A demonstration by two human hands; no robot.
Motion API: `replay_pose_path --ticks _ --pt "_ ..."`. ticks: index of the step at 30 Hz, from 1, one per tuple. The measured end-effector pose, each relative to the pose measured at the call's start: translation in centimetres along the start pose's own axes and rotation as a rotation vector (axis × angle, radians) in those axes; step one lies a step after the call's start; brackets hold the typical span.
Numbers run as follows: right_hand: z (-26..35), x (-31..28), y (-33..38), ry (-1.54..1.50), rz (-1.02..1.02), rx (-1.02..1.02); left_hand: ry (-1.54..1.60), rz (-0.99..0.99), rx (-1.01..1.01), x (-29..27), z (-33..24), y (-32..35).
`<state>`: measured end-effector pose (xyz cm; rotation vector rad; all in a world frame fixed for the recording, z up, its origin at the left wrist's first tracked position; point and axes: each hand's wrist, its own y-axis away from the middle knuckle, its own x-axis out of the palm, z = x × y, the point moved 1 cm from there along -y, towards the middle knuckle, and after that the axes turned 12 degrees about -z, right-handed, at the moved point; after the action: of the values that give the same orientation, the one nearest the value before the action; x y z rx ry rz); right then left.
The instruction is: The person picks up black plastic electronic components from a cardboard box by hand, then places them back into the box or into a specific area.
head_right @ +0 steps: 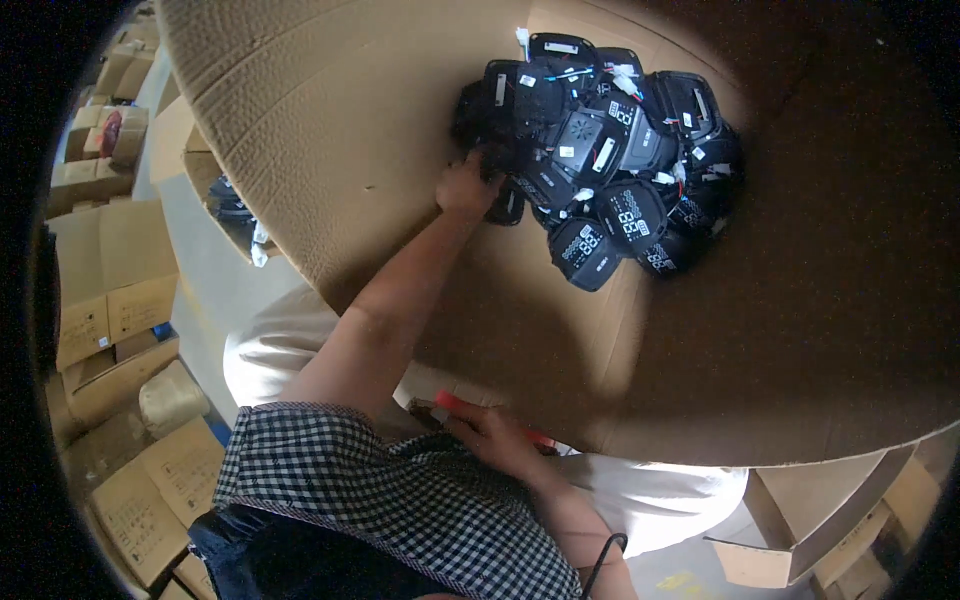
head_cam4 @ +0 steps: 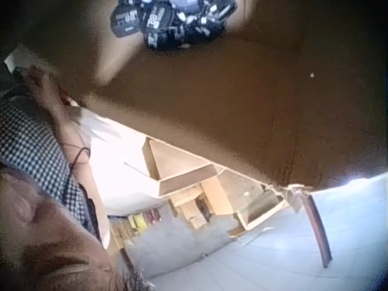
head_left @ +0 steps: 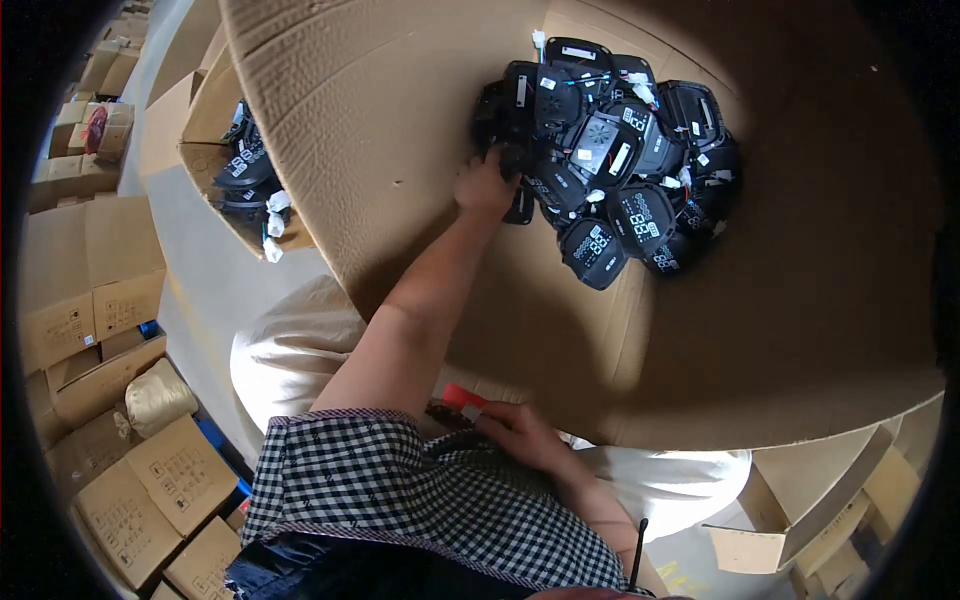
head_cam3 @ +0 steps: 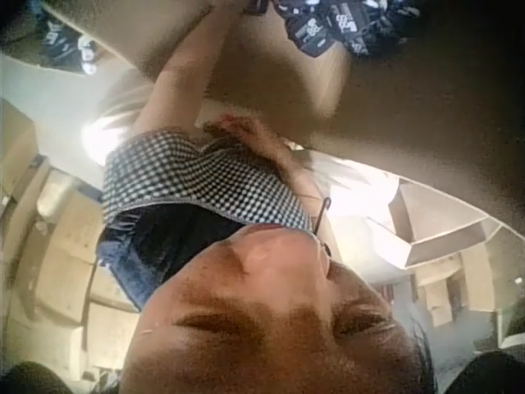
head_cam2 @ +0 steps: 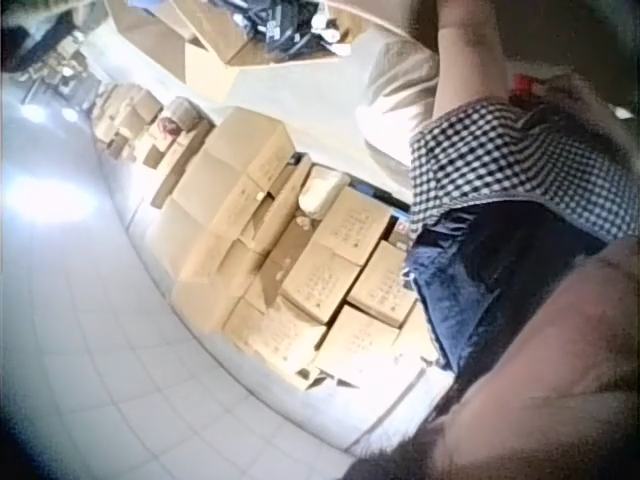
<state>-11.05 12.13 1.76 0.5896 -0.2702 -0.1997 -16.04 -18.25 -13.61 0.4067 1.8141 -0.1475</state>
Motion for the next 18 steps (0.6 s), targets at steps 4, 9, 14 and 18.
replay_pose_path --ticks 4,9,14,18 --pt "1.2 -0.2 0.1 0.031 0.011 -0.019 0.078 -0.119 0.002 0.6 0.5 2.5" --pt "1.8 -0.3 0.5 0.126 -0.016 -0.107 0.529 -0.049 -0.109 -1.6 0.0 9.5" --pt "0.4 0.3 0.4 0.23 -0.005 -0.185 1.268 0.08 -0.242 -2.3 -1.7 14.8" --pt "0.2 0.8 1.6 0.157 0.131 -0.252 1.294 0.357 -0.478 -6.1 -3.1 20.8"
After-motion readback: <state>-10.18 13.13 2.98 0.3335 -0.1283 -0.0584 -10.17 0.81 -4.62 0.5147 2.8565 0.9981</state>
